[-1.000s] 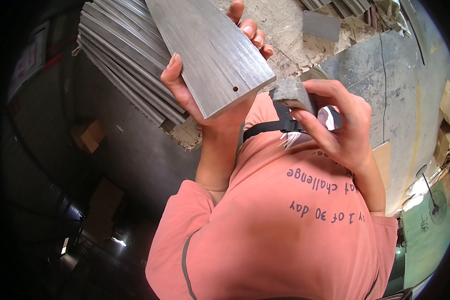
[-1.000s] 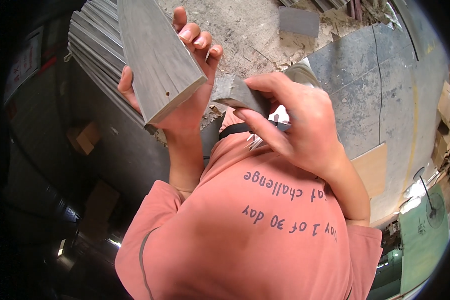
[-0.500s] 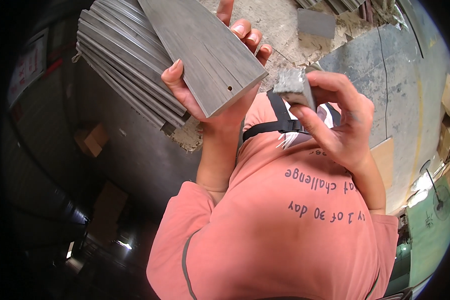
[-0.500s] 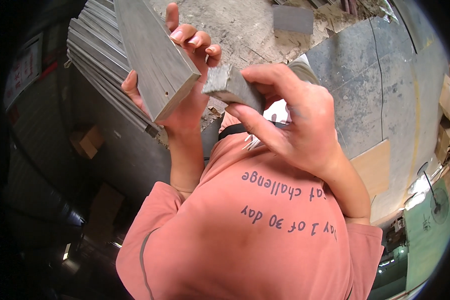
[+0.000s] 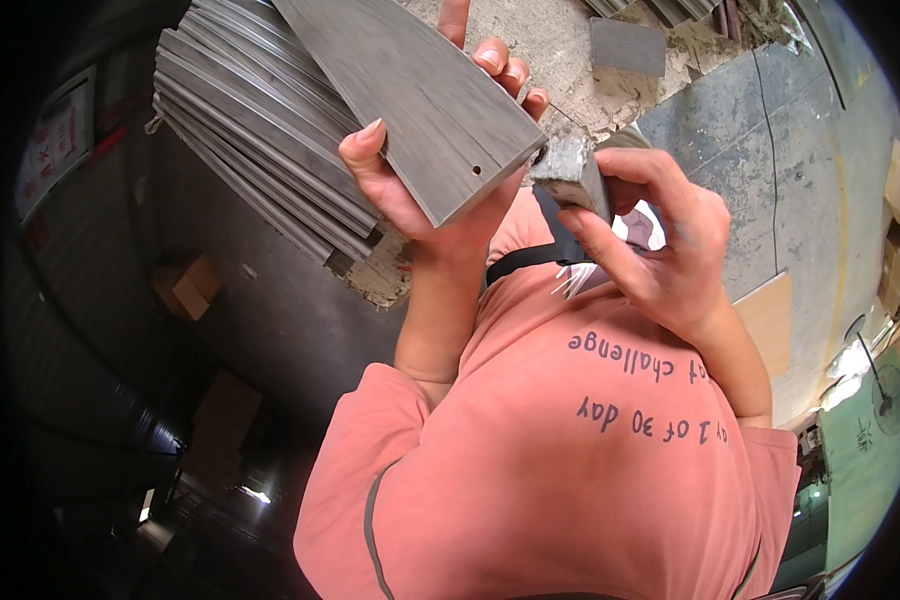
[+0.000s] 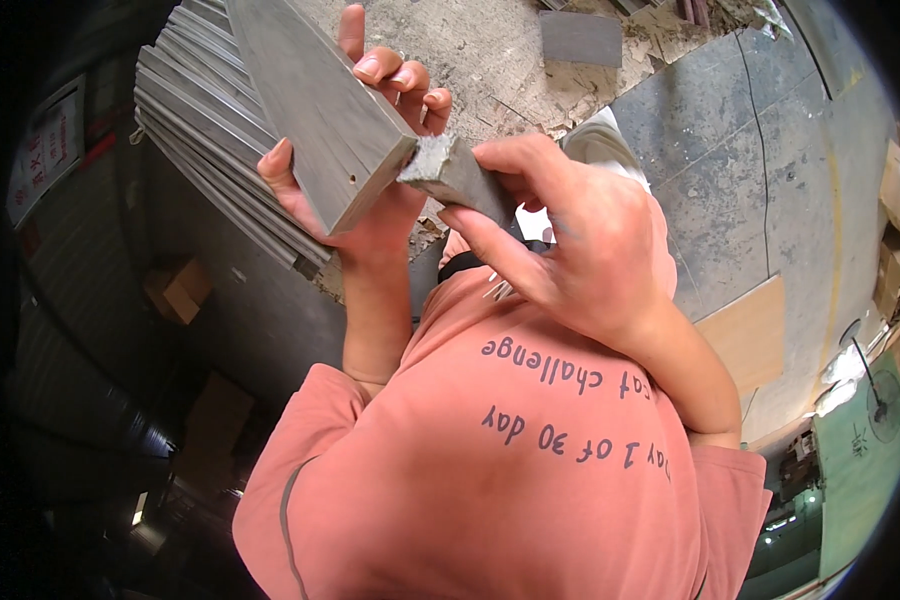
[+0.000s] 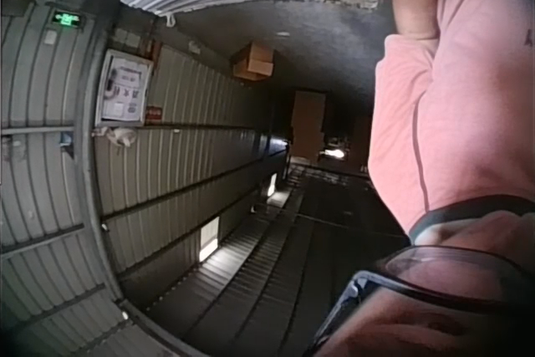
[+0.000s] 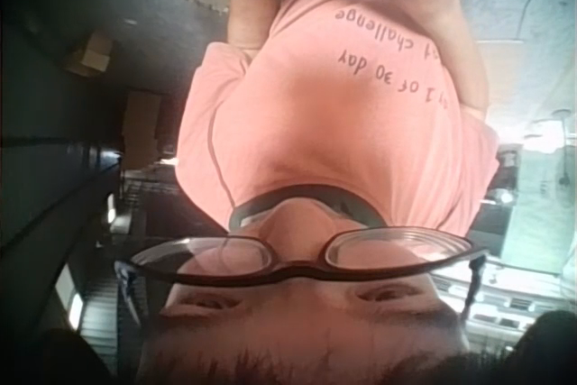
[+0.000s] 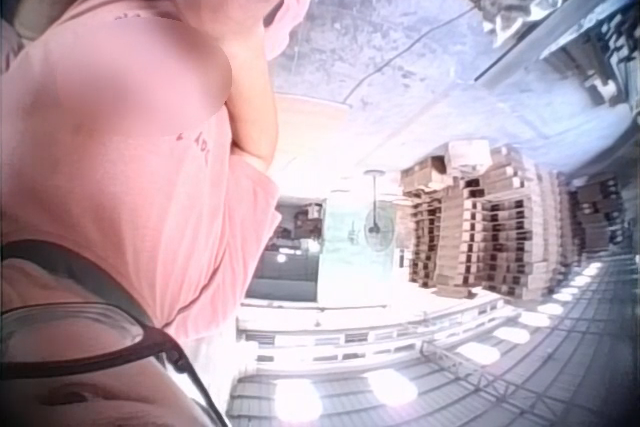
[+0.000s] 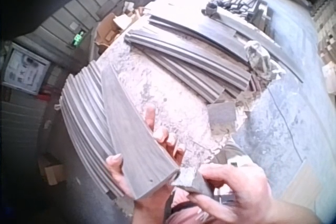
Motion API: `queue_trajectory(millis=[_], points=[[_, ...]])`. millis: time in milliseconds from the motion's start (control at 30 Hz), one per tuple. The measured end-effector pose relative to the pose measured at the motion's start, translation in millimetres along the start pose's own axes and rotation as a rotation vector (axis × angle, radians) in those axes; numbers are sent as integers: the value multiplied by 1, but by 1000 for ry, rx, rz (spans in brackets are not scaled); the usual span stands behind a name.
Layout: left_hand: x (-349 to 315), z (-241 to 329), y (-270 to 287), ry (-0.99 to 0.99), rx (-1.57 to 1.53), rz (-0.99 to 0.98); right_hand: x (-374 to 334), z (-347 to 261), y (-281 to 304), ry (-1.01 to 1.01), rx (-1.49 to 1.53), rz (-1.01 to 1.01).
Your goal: Inspecting and cleaning the ends of cut aluminum extrusions at a workbench.
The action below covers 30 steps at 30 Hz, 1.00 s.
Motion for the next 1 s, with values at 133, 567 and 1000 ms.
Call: queue_trajectory(millis=[133, 567, 1000], points=[[3, -4, -4, 44, 14, -32, -4, 2, 1, -12, 36, 52], [-1, -8, -14, -45, -129, 81, -1, -2, 5, 44, 60, 104], [21, 7, -28, -130, 88, 19, -7, 22, 4, -88, 503, 123]])
Point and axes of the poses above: each hand's wrist, its own x-axis towards the middle knuckle, its own y-axis out of the back of the hand, z = x × y, the point moved 7 cm from there along x, towards the middle knuckle, and after that the axes turned 2 degrees about y, right-handed, at the moved point
